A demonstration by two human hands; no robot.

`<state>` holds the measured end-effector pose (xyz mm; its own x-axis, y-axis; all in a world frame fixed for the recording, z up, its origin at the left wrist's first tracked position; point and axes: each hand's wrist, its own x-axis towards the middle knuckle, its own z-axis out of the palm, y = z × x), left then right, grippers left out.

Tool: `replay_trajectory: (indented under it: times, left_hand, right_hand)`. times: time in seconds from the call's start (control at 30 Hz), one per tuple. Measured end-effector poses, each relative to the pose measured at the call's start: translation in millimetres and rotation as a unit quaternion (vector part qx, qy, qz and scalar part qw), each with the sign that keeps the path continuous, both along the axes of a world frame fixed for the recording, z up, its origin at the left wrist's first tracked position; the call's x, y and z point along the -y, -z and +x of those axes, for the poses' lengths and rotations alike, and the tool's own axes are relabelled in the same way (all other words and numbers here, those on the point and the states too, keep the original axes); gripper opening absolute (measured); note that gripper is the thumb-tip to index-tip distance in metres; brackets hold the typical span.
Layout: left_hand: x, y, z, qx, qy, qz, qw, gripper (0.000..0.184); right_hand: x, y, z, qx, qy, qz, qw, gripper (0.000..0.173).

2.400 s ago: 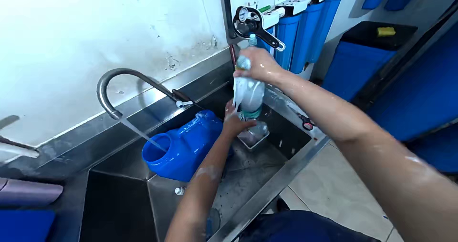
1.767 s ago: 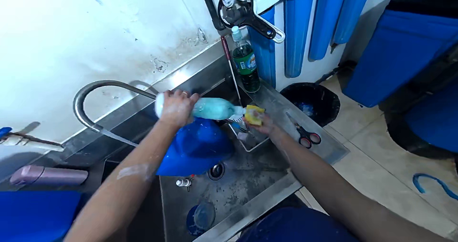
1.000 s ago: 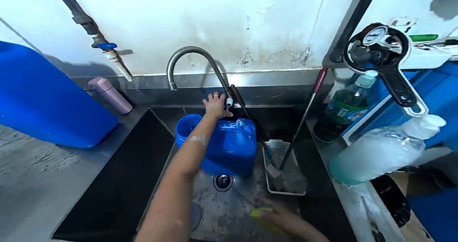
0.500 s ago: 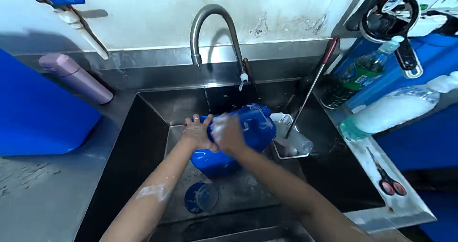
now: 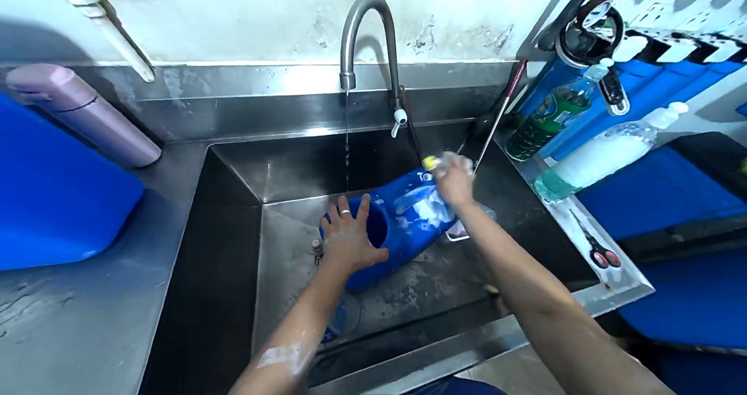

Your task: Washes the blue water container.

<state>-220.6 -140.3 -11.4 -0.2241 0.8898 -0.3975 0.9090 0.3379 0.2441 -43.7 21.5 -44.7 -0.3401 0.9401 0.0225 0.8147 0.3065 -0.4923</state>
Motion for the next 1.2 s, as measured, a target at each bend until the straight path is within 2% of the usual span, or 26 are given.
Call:
replay_trajectory:
  times: [0.03, 0.07, 0.17, 0.23, 0.3, 0.37, 0.43, 0.5, 0.57, 0.67, 0.73, 0.77, 0.83, 0.87, 0.9, 0.93, 1.0, 1.03, 1.1, 1.13, 1.2]
  left_hand:
    - [1, 0, 3, -0.002, -0.005, -0.003, 1.000, 0.117]
    - [1, 2, 5, -0.004, -0.009, -0.007, 1.000, 0.117]
    - [-2, 6, 0, 0.002, -0.011, -0.005, 1.000, 0.118]
    - [1, 9, -5, 0.010, -0.002, 0.026, 1.000, 0.117]
    - [7, 16, -7, 0.019, 0.016, 0.070, 0.997, 0.114]
    - [10, 19, -6, 0.021, 0.021, 0.093, 0.995, 0.111]
    - [11, 19, -3, 0.013, 0.006, 0.081, 0.997, 0.110]
    - [8, 18, -1, 0.008, -0.036, 0.078, 0.996, 0.110]
    - [2, 16, -1, 0.000, -0.064, 0.077, 0.995, 0.111]
    - [-2, 14, -4, -0.012, -0.047, 0.058, 0.997, 0.113]
    - [1, 11, -5, -0.013, -0.008, 0.049, 0.999, 0.115]
    - [4, 9, -7, -0.011, 0.009, 0.040, 0.999, 0.117]
    - [9, 10, -9, -0.011, 0.023, 0.025, 0.999, 0.120]
    - [9, 12, -9, -0.013, 0.016, 0.027, 0.999, 0.121]
    - [9, 15, -8, -0.017, 0.004, 0.036, 0.999, 0.121]
    - [11, 16, -9, -0.028, -0.004, 0.048, 0.998, 0.121]
    - [12, 18, -7, -0.038, -0.017, 0.071, 0.997, 0.119]
    - [11, 18, -3, -0.033, -0.029, 0.078, 0.996, 0.116]
    - [11, 21, 13, -0.009, -0.057, 0.112, 0.992, 0.104]
    - [9, 23, 25, 0.006, -0.070, 0.147, 0.987, 0.092]
    - [-6, 28, 48, 0.043, -0.081, 0.218, 0.972, 0.072]
  right_hand:
    - [1, 7, 2, -0.015, 0.041, 0.018, 0.999, 0.039]
    - [19, 21, -7, -0.037, 0.044, 0.050, 0.997, 0.041]
    - [111, 78, -22, -0.175, -0.112, 0.142, 0.968, 0.042]
    - [140, 92, 16, -0.144, -0.179, 0.113, 0.967, 0.037]
    - [126, 85, 47, -0.017, -0.223, 0.091, 0.970, 0.034]
    - [81, 58, 18, 0.076, -0.240, 0.029, 0.967, 0.043]
    - [24, 63, -37, 0.054, -0.221, 0.064, 0.972, 0.046]
    - [-4, 84, -71, 0.021, -0.186, 0.092, 0.978, 0.052]
    - [20, 80, -40, 0.021, -0.220, 0.046, 0.974, 0.051]
    - [89, 105, 58, -0.032, -0.293, 0.122, 0.948, 0.051]
    - [84, 92, 59, -0.033, -0.334, 0.102, 0.937, 0.046]
    - [65, 73, 34, -0.004, -0.344, 0.038, 0.938, 0.043]
    - [22, 51, -31, -0.004, -0.324, -0.006, 0.946, 0.031]
    - [12, 50, -52, -0.016, -0.297, 0.009, 0.955, 0.023]
    - [15, 52, -56, -0.030, -0.278, 0.009, 0.960, 0.021]
    - [29, 59, -43, -0.047, -0.271, 0.002, 0.961, 0.024]
    - [74, 82, 19, -0.069, -0.286, -0.013, 0.956, 0.033]
    - [99, 84, 51, -0.075, -0.303, -0.042, 0.949, 0.033]
    - [127, 63, 85, -0.069, -0.314, -0.204, 0.925, 0.028]
    - [125, 50, 85, -0.115, -0.276, -0.245, 0.922, 0.028]
    - [91, 24, 68, -0.264, -0.129, -0.187, 0.937, 0.028]
